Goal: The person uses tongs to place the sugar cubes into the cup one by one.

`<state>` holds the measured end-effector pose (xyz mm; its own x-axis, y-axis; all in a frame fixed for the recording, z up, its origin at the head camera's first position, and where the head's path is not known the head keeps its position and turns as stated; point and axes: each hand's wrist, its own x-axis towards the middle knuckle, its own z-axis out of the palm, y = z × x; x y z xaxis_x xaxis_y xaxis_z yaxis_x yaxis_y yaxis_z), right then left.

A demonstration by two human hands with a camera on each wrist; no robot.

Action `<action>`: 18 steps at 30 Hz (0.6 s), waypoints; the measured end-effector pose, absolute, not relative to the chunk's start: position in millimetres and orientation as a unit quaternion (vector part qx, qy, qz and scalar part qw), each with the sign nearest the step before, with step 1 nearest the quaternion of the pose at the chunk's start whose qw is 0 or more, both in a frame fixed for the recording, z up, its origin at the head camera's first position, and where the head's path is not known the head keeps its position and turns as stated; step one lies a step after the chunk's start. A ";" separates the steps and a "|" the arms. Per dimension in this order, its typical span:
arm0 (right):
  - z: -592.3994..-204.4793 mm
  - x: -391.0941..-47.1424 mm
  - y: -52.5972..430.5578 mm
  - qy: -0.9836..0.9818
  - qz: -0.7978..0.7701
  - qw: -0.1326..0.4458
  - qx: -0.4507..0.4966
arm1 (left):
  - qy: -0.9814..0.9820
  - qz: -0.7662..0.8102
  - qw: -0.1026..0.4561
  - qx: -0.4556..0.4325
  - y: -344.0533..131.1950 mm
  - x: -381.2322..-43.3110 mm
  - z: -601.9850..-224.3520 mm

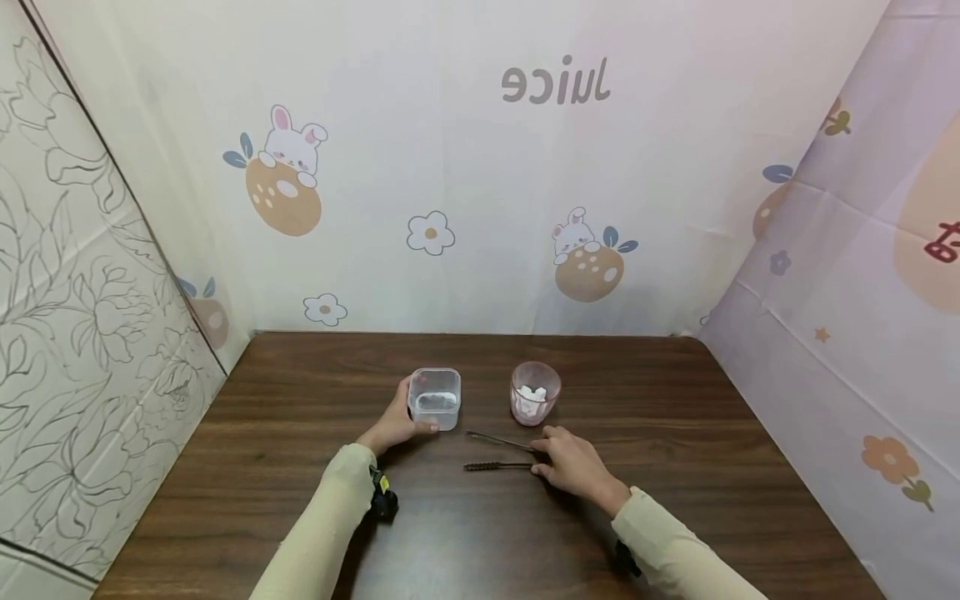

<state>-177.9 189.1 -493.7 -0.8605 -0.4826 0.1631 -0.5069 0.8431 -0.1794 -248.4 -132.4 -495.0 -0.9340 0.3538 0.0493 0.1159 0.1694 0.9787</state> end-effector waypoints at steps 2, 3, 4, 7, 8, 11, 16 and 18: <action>-493.3 -178.0 188.6 -0.959 0.117 0.049 0.252 | 0.761 0.623 0.097 0.152 -133.0 -247.9 -494.4; -493.1 -178.4 188.6 -0.960 0.121 0.045 0.249 | 0.762 0.622 0.098 0.150 -133.2 -248.0 -494.3; -493.1 -179.0 188.5 -0.960 0.124 0.041 0.246 | 0.761 0.623 0.098 0.150 -133.5 -248.2 -493.7; -492.1 -180.8 188.8 -0.959 0.140 0.033 0.243 | 0.766 0.617 0.096 0.151 -135.1 -252.4 -497.1; -491.6 -180.8 189.4 -0.959 0.144 0.031 0.242 | 0.769 0.613 0.096 0.153 -136.1 -255.4 -501.6; -489.1 -180.6 192.5 -0.957 0.159 0.029 0.241 | 0.784 0.589 0.102 0.164 -140.8 -263.6 -512.8; -476.2 -180.3 204.2 -0.951 0.180 0.059 0.245 | 0.856 0.477 0.097 0.176 -154.5 -260.4 -510.1; -467.0 -181.0 211.4 -0.947 0.181 0.080 0.252 | 0.891 0.413 0.077 0.173 -160.6 -253.9 -502.4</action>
